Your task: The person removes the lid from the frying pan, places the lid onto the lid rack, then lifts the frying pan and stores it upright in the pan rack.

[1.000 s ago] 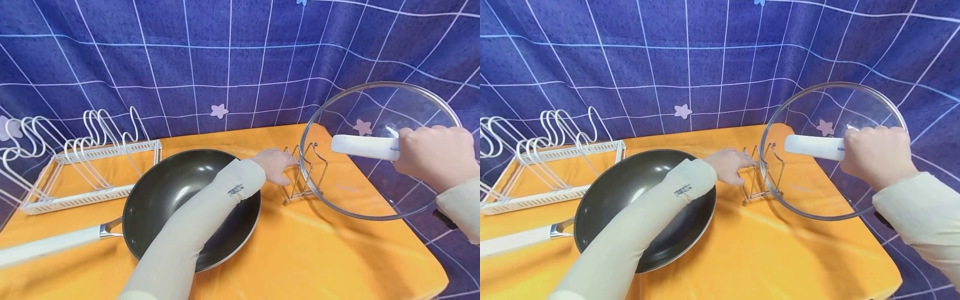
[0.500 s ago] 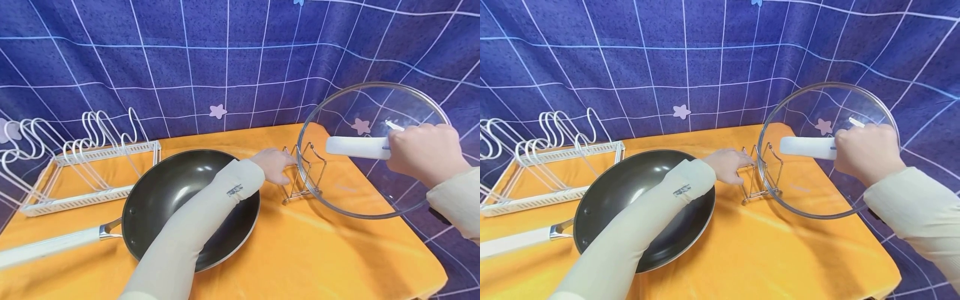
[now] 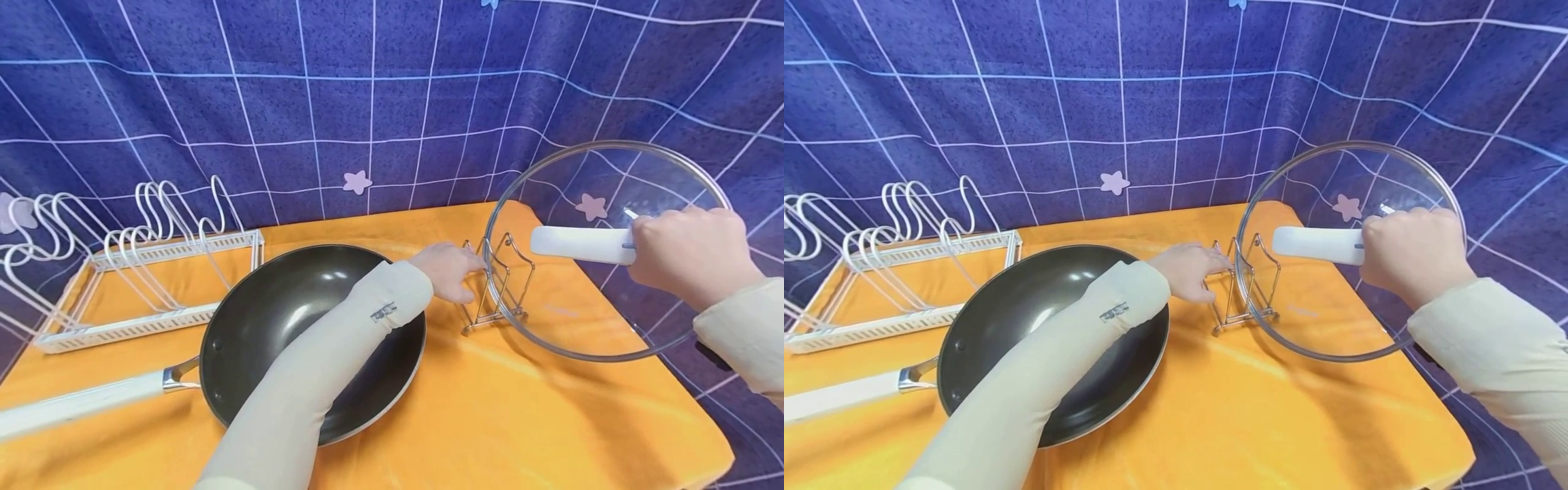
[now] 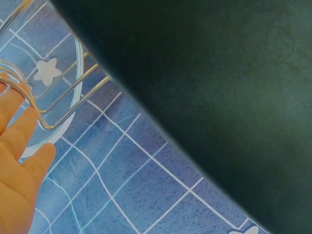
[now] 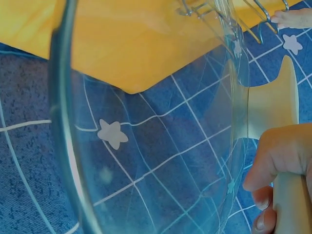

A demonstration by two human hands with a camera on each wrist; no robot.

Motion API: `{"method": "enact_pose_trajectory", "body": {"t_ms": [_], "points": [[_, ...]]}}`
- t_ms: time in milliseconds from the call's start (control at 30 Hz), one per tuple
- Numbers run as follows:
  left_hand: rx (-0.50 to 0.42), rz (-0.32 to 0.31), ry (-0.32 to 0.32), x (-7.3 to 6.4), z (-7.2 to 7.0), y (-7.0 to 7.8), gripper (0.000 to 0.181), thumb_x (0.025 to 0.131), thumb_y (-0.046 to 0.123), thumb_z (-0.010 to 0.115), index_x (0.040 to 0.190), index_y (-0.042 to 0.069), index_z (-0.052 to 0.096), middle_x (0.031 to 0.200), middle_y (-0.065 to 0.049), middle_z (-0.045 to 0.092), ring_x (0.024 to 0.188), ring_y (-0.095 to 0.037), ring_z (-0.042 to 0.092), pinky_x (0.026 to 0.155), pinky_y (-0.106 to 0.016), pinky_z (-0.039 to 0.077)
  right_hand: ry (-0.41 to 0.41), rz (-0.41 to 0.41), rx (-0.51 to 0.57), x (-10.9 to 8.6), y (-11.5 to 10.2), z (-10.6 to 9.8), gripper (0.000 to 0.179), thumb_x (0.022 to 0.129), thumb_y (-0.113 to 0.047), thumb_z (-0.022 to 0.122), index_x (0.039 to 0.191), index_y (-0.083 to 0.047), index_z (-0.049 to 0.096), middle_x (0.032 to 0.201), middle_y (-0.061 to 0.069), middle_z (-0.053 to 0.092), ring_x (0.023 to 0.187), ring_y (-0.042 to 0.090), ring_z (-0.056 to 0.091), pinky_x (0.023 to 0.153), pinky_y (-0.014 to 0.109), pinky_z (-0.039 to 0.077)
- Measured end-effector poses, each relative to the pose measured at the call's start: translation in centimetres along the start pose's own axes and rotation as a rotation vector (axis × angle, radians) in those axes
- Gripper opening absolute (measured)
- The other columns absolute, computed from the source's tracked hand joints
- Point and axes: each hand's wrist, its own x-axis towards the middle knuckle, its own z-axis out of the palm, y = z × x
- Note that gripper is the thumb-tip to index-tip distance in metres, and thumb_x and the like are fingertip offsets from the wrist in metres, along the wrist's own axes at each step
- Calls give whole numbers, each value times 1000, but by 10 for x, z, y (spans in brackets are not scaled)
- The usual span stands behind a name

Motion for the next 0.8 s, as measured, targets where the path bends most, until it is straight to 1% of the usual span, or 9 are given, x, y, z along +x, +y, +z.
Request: {"method": "enact_pose_trajectory", "body": {"t_ms": [233, 433, 600, 800], "points": [[7, 10, 5, 0, 2, -1, 61, 87, 36, 59, 143, 17, 46, 146, 3, 43, 138, -17, 34, 114, -32, 24, -65, 0, -14, 3, 2, 2, 13, 66, -10, 67, 67, -5, 55, 48, 1, 40, 43, 23, 39, 38, 43, 38], [-4, 16, 9, 0, 2, -2, 62, 87, 35, 58, 144, 16, 45, 147, 3, 42, 138, -16, 32, 114, -31, 23, -26, -33, -37, 8, 4, 3, 14, 64, -9, 67, 65, -6, 53, 48, 1, 39, 42, 22, 39, 37, 42, 38], [-8, 17, 16, -1, 3, -4, 61, 87, 34, 57, 144, 15, 44, 147, 2, 42, 138, -16, 32, 114, -31, 24, -49, -30, -50, 11, 3, 2, 13, 66, -9, 67, 67, -6, 54, 49, 0, 40, 43, 23, 40, 37, 42, 39], [-20, 20, 28, 0, 3, -2, 60, 87, 34, 58, 143, 17, 46, 146, 3, 43, 139, -15, 32, 113, -30, 24, -44, -39, -46, 12, 5, 3, 12, 64, -8, 68, 69, -5, 57, 48, 0, 41, 42, 22, 39, 36, 42, 39]]}}
